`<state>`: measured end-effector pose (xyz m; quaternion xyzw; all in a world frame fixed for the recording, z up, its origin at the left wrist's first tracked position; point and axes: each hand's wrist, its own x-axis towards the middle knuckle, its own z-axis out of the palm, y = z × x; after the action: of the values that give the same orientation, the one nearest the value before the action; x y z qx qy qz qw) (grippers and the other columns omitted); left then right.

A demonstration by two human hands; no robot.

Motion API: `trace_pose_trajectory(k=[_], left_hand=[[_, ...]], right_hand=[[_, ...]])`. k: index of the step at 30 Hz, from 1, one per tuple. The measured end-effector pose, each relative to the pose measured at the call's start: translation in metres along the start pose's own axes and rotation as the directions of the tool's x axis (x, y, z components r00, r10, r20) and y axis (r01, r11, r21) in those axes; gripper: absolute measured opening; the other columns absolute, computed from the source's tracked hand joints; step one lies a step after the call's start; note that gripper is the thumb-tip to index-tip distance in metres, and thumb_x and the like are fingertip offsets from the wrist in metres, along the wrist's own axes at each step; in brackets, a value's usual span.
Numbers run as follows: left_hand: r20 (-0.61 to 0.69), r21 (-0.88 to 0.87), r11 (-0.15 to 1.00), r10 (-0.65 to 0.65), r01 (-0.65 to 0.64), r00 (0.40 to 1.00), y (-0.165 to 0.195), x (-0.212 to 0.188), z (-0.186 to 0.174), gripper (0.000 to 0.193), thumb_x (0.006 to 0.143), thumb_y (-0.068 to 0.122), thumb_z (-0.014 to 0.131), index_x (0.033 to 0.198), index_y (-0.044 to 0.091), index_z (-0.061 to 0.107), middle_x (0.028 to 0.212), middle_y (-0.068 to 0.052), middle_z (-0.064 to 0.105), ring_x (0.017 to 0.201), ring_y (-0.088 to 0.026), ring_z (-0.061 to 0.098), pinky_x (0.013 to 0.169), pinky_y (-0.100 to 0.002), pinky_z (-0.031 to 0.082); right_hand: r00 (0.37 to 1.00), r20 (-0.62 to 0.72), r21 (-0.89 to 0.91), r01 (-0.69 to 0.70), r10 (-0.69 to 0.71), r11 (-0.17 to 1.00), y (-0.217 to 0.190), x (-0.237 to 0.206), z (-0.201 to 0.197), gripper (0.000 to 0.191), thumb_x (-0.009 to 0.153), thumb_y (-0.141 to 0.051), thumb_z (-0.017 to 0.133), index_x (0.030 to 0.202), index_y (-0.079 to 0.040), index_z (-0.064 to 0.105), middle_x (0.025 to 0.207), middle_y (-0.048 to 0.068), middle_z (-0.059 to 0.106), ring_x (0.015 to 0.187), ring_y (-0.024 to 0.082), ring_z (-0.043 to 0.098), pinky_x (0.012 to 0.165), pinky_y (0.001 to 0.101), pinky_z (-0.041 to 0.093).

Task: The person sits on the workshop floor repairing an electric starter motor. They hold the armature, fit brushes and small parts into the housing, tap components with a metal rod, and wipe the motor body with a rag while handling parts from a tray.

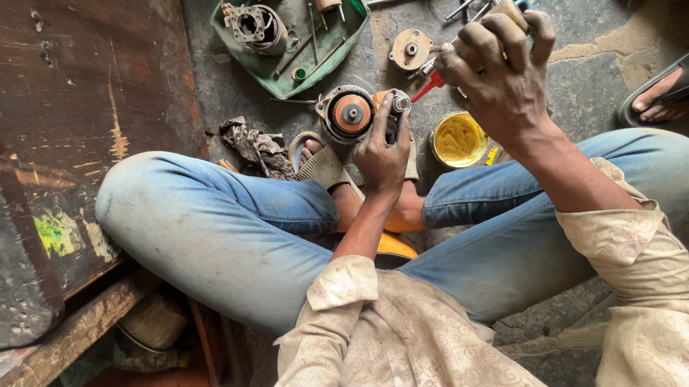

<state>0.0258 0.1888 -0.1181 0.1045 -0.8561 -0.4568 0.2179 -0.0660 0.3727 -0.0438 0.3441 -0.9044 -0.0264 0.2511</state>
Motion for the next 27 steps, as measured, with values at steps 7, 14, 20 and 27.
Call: trace_pose_trajectory(k=[7,14,20,27], left_hand=[[0.016,0.043,0.999,-0.031,0.031,0.999,-0.003,-0.001,0.002,0.042,0.092,0.020,0.079,0.133,0.013,0.069,0.100,-0.013,0.078,0.083,-0.026,0.078,0.072,-0.036,0.062],[-0.008,0.075,0.997,-0.005,0.006,1.000,0.003,0.001,0.000,0.039,0.093,0.022,0.080,0.130,0.014,0.070,0.107,-0.012,0.078,0.089,-0.028,0.077,0.076,-0.037,0.061],[0.013,0.066,0.997,-0.031,0.030,0.999,0.006,0.006,-0.004,0.039,0.093,0.021,0.079,0.130,0.014,0.070,0.113,-0.010,0.077,0.093,-0.028,0.077,0.078,-0.038,0.060],[0.026,0.006,0.999,-0.037,0.037,0.999,0.002,0.007,-0.004,0.042,0.094,0.019,0.077,0.135,0.015,0.067,0.118,-0.008,0.077,0.094,-0.026,0.077,0.079,-0.036,0.061]], right_hand=[[0.767,0.464,0.549,-0.642,0.444,0.535,0.010,-0.006,0.041,0.050,0.084,-0.009,0.080,0.131,-0.017,0.066,0.134,0.016,0.053,0.130,0.031,0.049,0.111,0.0473,0.048],[0.627,0.702,0.453,-0.759,0.337,0.468,-0.013,-0.017,0.103,0.059,0.074,-0.020,0.089,0.125,-0.006,0.063,0.117,0.019,0.068,0.111,0.034,0.066,0.098,0.0441,0.054],[0.662,0.729,0.317,-0.551,0.173,0.772,-0.033,-0.010,0.118,0.080,0.069,-0.006,0.083,0.143,-0.001,0.052,0.120,0.025,0.063,0.110,0.043,0.062,0.086,0.0502,0.054],[0.400,0.913,0.159,-0.528,0.079,0.835,0.008,0.045,0.129,0.043,0.095,-0.033,0.076,0.128,-0.007,0.066,0.116,0.024,0.070,0.108,0.042,0.068,0.092,0.0491,0.055]])
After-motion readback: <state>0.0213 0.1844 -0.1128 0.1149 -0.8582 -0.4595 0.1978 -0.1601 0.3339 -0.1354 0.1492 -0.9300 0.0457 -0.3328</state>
